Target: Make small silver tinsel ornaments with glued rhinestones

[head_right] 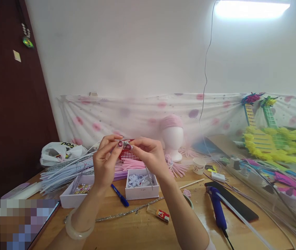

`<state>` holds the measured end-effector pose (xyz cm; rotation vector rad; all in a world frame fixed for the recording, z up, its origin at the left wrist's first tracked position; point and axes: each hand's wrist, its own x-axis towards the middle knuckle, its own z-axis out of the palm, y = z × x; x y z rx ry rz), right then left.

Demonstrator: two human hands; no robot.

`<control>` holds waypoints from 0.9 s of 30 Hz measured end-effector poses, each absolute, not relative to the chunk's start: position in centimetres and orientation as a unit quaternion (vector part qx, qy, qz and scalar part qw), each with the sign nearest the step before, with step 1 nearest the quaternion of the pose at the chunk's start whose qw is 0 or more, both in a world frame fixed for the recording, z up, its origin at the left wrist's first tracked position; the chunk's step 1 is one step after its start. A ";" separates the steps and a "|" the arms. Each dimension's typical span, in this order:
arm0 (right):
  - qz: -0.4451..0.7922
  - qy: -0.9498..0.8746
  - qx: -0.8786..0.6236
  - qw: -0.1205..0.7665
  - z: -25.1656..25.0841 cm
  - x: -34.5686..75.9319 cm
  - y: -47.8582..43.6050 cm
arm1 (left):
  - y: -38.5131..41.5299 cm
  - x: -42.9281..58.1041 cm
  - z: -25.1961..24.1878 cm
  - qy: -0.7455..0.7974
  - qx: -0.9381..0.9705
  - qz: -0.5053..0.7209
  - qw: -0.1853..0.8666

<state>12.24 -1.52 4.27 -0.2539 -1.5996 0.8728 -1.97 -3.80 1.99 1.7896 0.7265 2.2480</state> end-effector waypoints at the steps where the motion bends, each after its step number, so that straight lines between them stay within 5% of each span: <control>1: 0.363 -0.717 -0.113 0.584 4.3 12.7 -1.5 | -3.9 -2.6 2.4 0.248 0.634 0.726 0.103; 13: 0.259 -0.889 -0.151 0.346 5.2 14.7 -1.5 | -5.2 -6.0 4.6 0.313 0.867 0.375 0.099; 27: 0.287 -0.935 -0.110 0.179 4.7 15.1 -0.1 | -4.0 -5.9 3.9 0.313 0.881 0.247 0.254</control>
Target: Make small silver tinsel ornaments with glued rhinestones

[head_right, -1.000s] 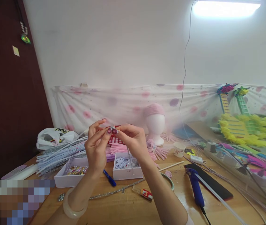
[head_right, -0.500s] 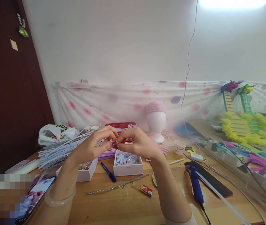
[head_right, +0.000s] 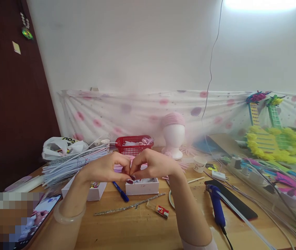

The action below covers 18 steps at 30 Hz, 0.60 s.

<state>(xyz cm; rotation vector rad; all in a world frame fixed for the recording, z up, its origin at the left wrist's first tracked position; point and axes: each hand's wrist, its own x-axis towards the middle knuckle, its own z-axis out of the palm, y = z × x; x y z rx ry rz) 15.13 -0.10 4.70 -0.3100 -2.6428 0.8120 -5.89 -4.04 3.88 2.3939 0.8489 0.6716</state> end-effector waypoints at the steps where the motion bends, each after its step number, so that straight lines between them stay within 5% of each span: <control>1: 0.283 -0.937 -0.112 0.172 4.6 15.1 -0.1 | -4.0 -5.9 3.8 0.308 0.881 0.245 0.263; 18: 0.023 -0.949 -0.138 0.282 4.5 13.9 -1.7 | -4.1 -6.5 4.1 0.402 0.839 0.294 0.219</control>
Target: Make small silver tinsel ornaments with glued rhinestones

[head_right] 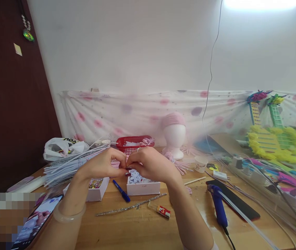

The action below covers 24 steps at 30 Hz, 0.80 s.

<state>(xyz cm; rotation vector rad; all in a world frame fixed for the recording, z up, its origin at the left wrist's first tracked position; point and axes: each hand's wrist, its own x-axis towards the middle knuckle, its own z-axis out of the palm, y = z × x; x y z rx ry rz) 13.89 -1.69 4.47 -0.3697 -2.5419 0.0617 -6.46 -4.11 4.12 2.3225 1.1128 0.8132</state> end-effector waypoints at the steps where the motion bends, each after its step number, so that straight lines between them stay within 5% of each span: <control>1: 0.016 -0.949 -0.144 0.280 4.4 13.8 -1.6 | -4.1 -6.4 4.1 0.408 0.837 0.294 0.215; 24: -0.138 -0.917 -0.186 0.324 4.3 12.4 -0.9 | -2.0 -7.2 3.5 0.405 0.813 0.370 0.193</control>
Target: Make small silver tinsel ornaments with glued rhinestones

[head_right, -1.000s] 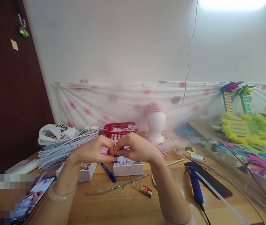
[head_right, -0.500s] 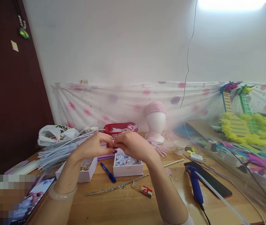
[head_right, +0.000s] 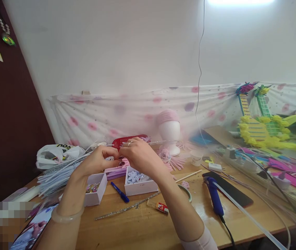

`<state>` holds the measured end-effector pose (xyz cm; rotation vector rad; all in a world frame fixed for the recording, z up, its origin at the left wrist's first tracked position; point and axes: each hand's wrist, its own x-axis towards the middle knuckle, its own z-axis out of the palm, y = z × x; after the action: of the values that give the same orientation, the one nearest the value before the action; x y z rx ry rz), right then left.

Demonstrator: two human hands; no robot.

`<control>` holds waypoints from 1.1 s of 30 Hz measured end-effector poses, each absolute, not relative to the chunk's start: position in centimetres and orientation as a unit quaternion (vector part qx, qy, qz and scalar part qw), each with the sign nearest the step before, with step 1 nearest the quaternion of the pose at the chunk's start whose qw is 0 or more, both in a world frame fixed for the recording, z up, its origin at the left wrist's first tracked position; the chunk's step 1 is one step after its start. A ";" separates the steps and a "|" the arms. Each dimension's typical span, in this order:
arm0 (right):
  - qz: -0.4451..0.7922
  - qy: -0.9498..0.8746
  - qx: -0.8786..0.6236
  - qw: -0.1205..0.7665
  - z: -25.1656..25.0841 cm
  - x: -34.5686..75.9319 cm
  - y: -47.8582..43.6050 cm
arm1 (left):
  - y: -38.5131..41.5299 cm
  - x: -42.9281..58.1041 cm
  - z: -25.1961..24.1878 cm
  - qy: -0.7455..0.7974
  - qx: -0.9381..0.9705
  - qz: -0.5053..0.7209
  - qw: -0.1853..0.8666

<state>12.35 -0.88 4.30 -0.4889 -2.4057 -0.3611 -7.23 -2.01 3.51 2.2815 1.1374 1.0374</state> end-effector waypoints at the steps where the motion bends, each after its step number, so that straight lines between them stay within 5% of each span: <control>1: -0.138 -0.916 -0.185 0.329 4.3 12.3 -0.8 | -1.9 -7.3 3.5 0.402 0.812 0.375 0.195; 10: -0.055 -0.881 -0.204 0.424 4.3 12.7 -0.8 | -2.2 -7.4 3.9 0.322 0.777 0.500 0.203; 21: 0.295 -0.784 -0.183 0.514 3.8 11.9 -1.9 | -1.9 -6.6 3.3 0.192 0.684 0.685 0.162; 27: 0.428 -0.706 -0.121 0.551 3.7 10.4 -2.5 | -2.3 -3.3 2.9 0.120 0.534 0.796 0.259; 33: 0.364 -0.676 -0.122 0.629 2.7 8.9 -2.6 | -3.1 -1.5 2.7 0.105 0.404 0.822 0.387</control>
<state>8.85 -2.60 2.72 -0.2800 -1.5492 0.8350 -1.53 -3.09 2.66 1.0292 0.2677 2.0920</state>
